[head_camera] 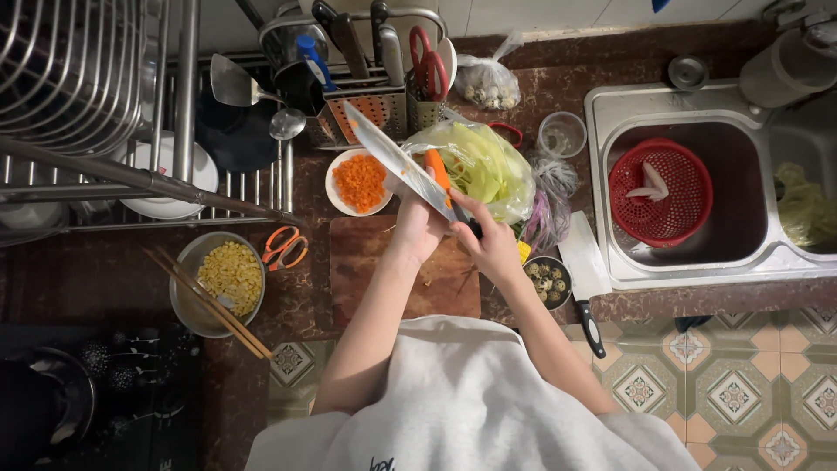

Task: The recorder is peeling and chopping a carrot on a wooden cutting board in a kitchen.

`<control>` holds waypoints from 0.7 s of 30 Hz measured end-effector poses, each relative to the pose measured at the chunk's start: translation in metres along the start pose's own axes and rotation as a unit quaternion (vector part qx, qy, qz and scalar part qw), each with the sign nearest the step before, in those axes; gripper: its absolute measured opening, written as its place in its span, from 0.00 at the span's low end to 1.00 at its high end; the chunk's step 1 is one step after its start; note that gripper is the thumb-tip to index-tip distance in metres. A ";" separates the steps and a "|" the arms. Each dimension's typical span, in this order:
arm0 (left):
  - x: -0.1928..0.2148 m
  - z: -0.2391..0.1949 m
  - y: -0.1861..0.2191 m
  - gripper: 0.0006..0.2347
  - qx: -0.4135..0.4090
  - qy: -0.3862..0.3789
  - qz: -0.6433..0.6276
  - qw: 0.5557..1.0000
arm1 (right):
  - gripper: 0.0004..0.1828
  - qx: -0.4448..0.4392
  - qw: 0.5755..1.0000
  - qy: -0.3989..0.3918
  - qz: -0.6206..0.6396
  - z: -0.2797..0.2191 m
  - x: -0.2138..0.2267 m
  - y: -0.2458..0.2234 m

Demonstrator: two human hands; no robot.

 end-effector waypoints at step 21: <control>0.018 0.013 0.006 0.15 -0.034 0.055 0.037 0.997 | 0.31 -0.053 0.991 -0.094 0.084 0.009 -0.011 0.003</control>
Point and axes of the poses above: each hand's wrist, its own z-axis towards the middle knuckle, its own x-axis out of the back of the hand, y = z × x, the point moved 7 cm from there along z, towards the middle knuckle, and after that the axes turned 11 degrees about -z, right-handed, at the moved point
